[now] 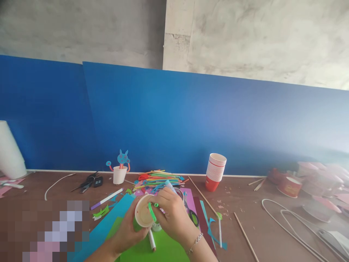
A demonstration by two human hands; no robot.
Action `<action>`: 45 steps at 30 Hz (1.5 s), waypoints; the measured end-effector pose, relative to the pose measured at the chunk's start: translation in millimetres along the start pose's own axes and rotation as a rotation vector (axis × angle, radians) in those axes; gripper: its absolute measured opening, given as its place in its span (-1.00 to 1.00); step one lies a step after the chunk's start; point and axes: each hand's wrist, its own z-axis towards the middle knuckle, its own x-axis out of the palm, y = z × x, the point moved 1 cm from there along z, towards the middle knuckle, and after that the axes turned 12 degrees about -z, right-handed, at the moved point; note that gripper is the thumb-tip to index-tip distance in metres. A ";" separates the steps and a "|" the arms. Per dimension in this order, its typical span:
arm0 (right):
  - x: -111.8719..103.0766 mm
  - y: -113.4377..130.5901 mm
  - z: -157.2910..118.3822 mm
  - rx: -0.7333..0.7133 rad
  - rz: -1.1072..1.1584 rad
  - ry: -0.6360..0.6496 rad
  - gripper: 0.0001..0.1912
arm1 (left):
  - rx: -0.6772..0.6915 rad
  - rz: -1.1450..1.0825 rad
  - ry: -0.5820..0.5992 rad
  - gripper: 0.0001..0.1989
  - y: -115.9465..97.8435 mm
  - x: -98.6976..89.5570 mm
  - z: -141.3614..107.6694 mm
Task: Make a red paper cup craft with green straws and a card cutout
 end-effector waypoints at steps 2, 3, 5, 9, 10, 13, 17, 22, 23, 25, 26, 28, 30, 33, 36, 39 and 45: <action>0.6 -1.0 -0.9 -0.003 -0.007 -0.006 -0.79 | 0.013 0.006 0.003 -0.30 -0.5 0.2 0.8; 0.7 -1.4 -1.2 -0.004 -0.012 -0.005 -0.80 | 0.020 0.010 0.002 -0.30 -0.6 0.2 1.0; 0.8 -1.6 -1.3 -0.005 -0.022 -0.002 -0.81 | 0.032 0.013 -0.002 -0.32 -0.7 0.2 1.1; 3.0 1.8 0.1 -0.026 -0.040 0.021 -0.83 | 0.020 0.011 -0.005 -0.35 -0.6 0.2 -0.1; 4.2 3.3 0.6 -0.030 -0.053 0.032 -0.83 | 0.009 0.008 -0.010 -0.35 -0.8 0.2 -0.5; 8.0 7.7 2.5 0.014 -0.109 0.060 -0.80 | -0.016 -0.005 -0.030 -0.36 -2.3 0.7 -0.6; 7.9 13.0 4.9 0.133 -0.091 0.032 -0.78 | -0.015 -0.028 -0.025 -0.38 -2.2 1.4 -0.4; -3.0 22.0 5.3 0.105 0.050 0.027 -0.79 | -0.066 0.033 -0.071 -0.52 5.2 0.0 -2.8; -5.1 23.6 4.9 0.096 0.063 0.043 -0.77 | -0.076 0.031 -0.075 -0.54 5.4 -0.1 -2.9; -7.5 25.4 4.1 0.094 0.061 0.078 -0.68 | -0.086 0.002 -0.076 -0.52 3.6 0.5 -2.3; -7.4 25.4 3.8 0.093 0.049 0.089 -0.67 | -0.088 -0.020 -0.074 -0.51 2.1 1.1 -1.8; -4.8 23.6 3.7 0.087 0.009 0.088 -0.75 | -0.101 -0.062 -0.082 -0.45 -0.9 2.6 -1.3; -0.4 19.8 4.0 0.094 -0.034 0.081 -0.82 | -0.114 -0.083 -0.087 -0.41 -2.9 4.1 -1.5; 2.6 12.5 3.6 0.153 -0.038 0.104 -0.85 | -0.094 -0.073 -0.032 -0.41 -5.8 5.3 -2.1; -3.8 4.2 1.1 0.194 0.111 0.162 -0.59 | -0.087 -0.057 0.003 -0.45 -10.4 4.4 -1.1; -14.9 -3.9 -0.3 0.235 0.307 0.157 -0.31 | -0.131 -0.053 -0.030 -0.51 -13.6 3.0 0.7; -18.1 7.3 1.4 0.312 0.125 0.010 -0.72 | -0.059 -0.039 0.014 -0.44 -15.4 6.2 3.3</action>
